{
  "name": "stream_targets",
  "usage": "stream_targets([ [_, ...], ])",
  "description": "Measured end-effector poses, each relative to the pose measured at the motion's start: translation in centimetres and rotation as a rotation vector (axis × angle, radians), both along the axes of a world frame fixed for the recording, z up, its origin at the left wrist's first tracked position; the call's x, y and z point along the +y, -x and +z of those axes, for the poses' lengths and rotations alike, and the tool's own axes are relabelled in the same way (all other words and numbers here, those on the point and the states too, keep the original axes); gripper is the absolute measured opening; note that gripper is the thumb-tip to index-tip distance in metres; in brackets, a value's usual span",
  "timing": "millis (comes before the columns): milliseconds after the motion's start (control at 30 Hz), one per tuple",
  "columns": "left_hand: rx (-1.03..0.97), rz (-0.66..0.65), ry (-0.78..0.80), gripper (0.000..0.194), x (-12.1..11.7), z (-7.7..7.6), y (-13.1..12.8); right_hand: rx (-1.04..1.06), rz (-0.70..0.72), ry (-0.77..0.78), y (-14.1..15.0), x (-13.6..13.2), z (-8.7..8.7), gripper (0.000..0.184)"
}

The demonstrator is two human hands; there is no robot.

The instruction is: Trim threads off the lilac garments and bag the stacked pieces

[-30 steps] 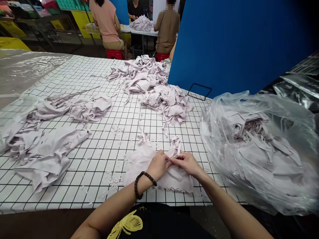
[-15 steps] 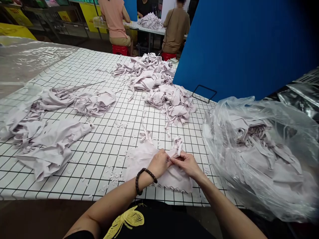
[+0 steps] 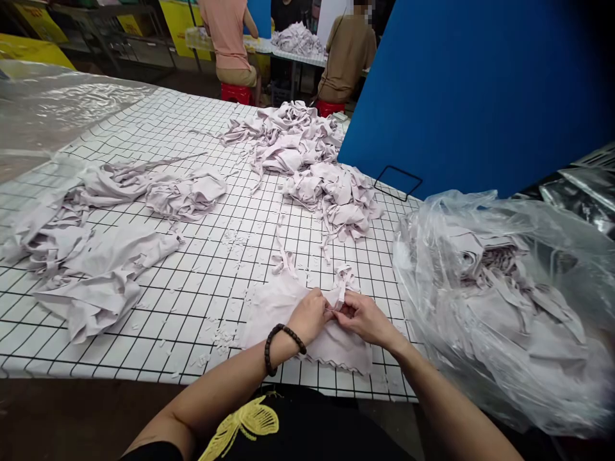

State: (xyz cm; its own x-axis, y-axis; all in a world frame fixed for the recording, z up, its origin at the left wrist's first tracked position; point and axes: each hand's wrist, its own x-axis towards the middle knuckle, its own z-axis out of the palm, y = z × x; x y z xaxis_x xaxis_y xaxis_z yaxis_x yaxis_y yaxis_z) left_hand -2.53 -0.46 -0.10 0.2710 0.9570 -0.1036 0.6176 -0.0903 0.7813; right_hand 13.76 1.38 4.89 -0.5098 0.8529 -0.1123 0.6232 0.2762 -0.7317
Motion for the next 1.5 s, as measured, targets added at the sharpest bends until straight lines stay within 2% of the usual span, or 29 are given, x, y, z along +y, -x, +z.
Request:
stream_targets([
  [100, -0.009, 0.002, -0.003, 0.008, 0.0, 0.0, 0.0, -0.078, 0.085, -0.071, 0.1, 0.6, 0.4, 0.015],
  [167, -0.005, 0.005, -0.005, 0.01, 0.0, 0.1, 0.0, -0.087, 0.089, -0.047, 0.0, 0.9, 0.3, 0.019],
  [400, -0.002, -0.002, -0.019, 0.013, 0.2, -0.4, 0.2, 0.053, -0.069, 0.349, -1.0, 1.7, -1.2, 0.029],
  [533, -0.006, -0.025, -0.022, 0.012, 0.3, -0.5, 0.4, 0.118, -0.091, 0.442, -1.2, 1.8, -1.6, 0.03],
  [600, 0.012, -0.038, -0.027, 0.013, 0.3, -0.4, 0.4, 0.093, -0.063, 0.381, -1.1, 1.8, -1.4, 0.029],
  [800, 0.001, -0.04, -0.017, 0.014, 0.2, 0.1, 0.3, -0.112, 0.162, -0.067, -0.1, 1.4, 0.3, 0.014],
  [900, -0.023, -0.021, 0.003, 0.018, 0.2, 0.0, 0.2, -0.165, 0.184, -0.123, 0.2, 1.5, 0.8, 0.013],
  [967, -0.029, -0.019, 0.014, 0.02, 0.3, 0.0, 0.3, -0.162, 0.152, -0.054, 0.1, 1.9, 0.7, 0.015],
  [1133, -0.003, -0.037, 0.012, 0.023, 0.5, 0.0, 0.7, 0.033, -0.033, 0.441, -0.6, 3.0, -0.4, 0.027],
  [1200, -0.004, -0.067, -0.006, 0.024, 0.5, 0.0, 0.9, 0.124, -0.074, 0.554, -0.7, 3.2, -0.6, 0.029],
  [1367, 0.004, -0.102, -0.019, 0.024, 0.5, 0.2, 1.0, 0.16, -0.1, 0.62, -0.7, 3.3, -0.5, 0.03],
  [1500, -0.003, -0.101, -0.013, 0.024, 0.5, 0.4, 1.0, 0.106, -0.056, 0.536, -0.7, 3.1, -0.5, 0.028],
])
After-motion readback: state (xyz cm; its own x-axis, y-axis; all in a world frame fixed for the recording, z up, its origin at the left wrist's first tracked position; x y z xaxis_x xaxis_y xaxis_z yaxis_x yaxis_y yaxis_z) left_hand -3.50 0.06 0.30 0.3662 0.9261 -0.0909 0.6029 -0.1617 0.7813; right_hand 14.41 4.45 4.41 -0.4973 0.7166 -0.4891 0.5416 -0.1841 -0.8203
